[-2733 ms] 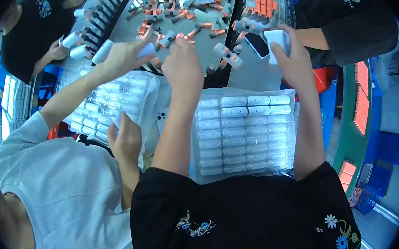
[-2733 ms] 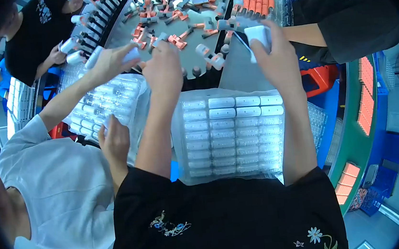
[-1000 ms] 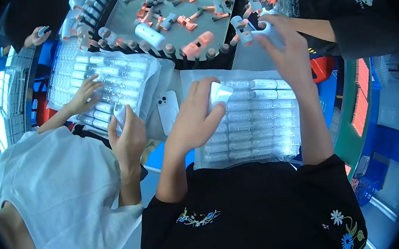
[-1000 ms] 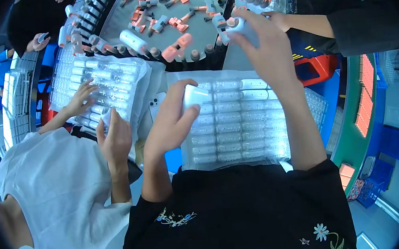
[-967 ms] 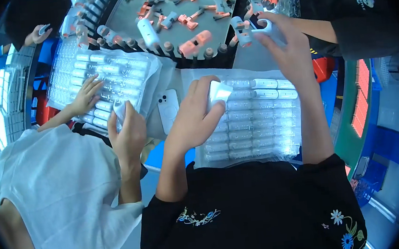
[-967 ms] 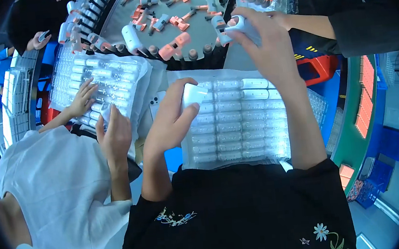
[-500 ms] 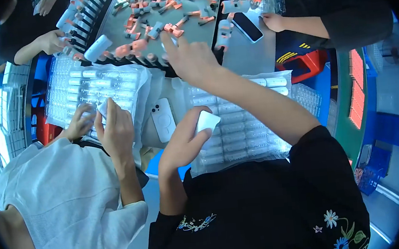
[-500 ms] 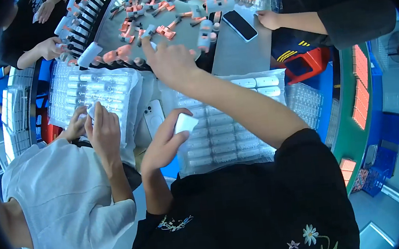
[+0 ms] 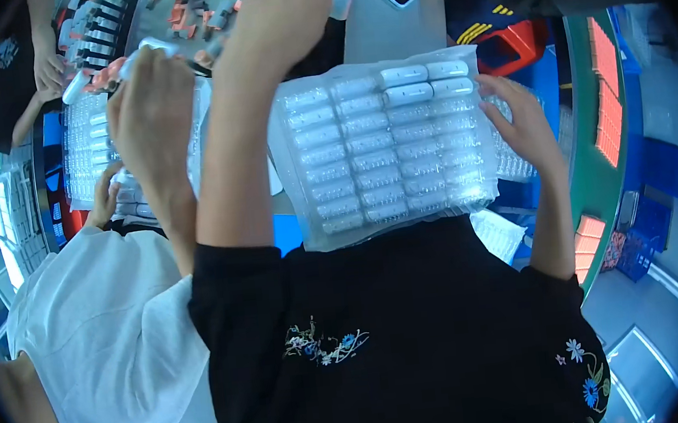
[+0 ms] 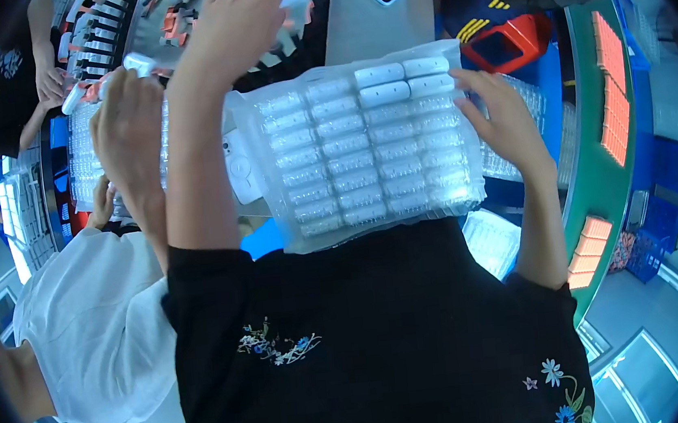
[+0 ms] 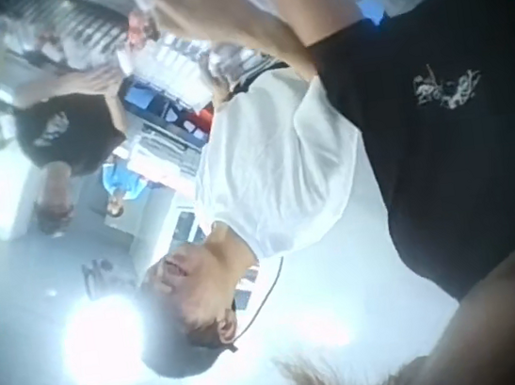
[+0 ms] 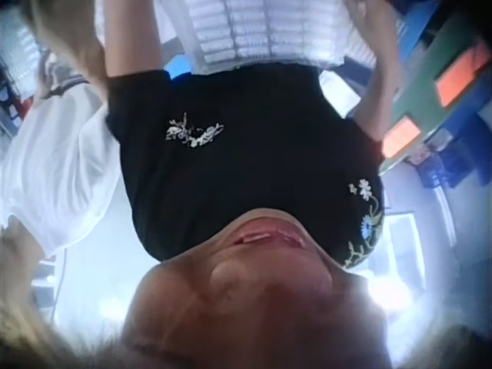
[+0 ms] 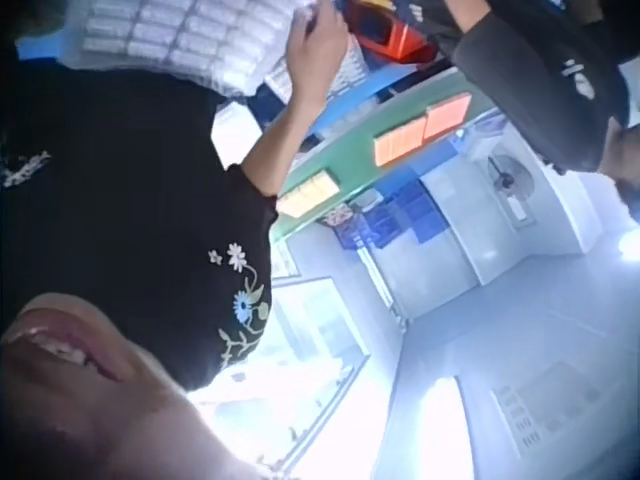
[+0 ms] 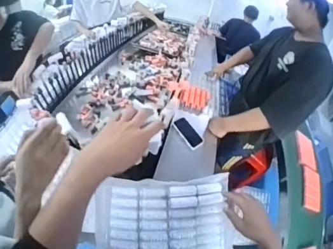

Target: The person takes plastic components from a rotating assembly carousel, fits pieces together by hand, and places the assembled parts into slots in plastic packing trays.

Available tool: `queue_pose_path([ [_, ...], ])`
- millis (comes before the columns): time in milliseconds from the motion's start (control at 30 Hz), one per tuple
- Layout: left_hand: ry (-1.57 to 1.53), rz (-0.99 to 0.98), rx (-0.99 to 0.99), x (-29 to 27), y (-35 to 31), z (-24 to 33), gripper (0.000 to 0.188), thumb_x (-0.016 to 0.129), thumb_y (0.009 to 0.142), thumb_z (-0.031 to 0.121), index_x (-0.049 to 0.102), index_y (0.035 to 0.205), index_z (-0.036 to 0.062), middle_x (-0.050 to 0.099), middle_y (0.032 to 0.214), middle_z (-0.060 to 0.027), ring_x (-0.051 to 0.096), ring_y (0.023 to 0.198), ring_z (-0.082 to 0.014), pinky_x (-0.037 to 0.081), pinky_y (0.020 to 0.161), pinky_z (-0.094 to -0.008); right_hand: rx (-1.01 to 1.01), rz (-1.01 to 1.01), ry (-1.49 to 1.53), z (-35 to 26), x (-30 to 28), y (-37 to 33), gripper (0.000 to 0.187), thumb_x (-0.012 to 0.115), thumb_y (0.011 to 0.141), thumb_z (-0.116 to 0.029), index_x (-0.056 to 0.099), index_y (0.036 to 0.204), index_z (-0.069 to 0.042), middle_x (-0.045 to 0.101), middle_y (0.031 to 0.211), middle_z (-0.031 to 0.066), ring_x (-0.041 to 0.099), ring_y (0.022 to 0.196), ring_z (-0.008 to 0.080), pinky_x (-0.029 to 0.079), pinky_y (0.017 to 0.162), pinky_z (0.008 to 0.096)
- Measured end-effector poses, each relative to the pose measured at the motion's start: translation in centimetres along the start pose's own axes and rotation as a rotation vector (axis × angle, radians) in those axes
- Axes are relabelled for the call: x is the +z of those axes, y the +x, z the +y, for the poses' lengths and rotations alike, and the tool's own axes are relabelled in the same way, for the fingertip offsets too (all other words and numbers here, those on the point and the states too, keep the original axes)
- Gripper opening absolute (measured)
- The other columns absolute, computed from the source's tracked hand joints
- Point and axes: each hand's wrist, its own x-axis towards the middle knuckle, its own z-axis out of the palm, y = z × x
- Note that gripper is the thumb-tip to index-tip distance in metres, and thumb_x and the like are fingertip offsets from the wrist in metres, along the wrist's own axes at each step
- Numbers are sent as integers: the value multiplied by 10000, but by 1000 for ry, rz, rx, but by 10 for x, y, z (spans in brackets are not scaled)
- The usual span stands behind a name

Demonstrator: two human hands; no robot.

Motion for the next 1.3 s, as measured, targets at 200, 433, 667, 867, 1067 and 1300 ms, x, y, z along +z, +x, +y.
queue_pose_path([
  [200,-110,-365,-533,40,-22,-17,484,597,1011,297,465,1439,111,653,1277,-272,658,1131,-467,537,918,-579,-135,-63,-39,11,-1,25,526,669,891,10,559,1404,-30,588,1394,176,578,1295,360,463,1110,421],
  [433,116,63,-907,52,-80,12,576,710,953,350,468,1413,101,694,1022,-239,708,951,-491,583,765,-573,-256,-113,-383,-5,31,44,584,763,765,31,573,1317,26,576,1366,168,591,1259,356,527,1016,431],
  [667,-112,-171,-1250,-10,-87,16,512,571,1033,442,618,1162,-51,734,919,-276,736,897,-442,572,796,-538,-178,-292,-306,19,24,62,629,818,778,-48,574,1356,-5,584,1335,156,605,1229,352,528,1012,428],
  [867,-519,131,-1011,-12,-37,75,388,583,1050,348,538,1045,-38,709,823,-283,702,803,-496,527,767,-590,-239,-308,-353,1,22,77,633,845,738,-85,597,1318,-28,644,1261,166,614,1217,359,508,1045,426],
  [1067,-183,124,-1050,61,-3,45,386,644,1018,374,521,1057,10,733,867,-163,765,736,-330,600,612,-463,-402,-57,-279,-34,-10,69,641,808,749,-37,602,1355,-58,647,1332,154,589,1290,355,441,1123,459],
  [1300,35,10,-1086,74,-38,14,320,664,935,143,558,1157,-62,719,1005,-204,770,819,-329,628,669,-390,-1025,268,-687,-108,-42,164,579,735,877,-61,606,1374,-328,623,1384,47,583,1317,274,491,1102,416],
])
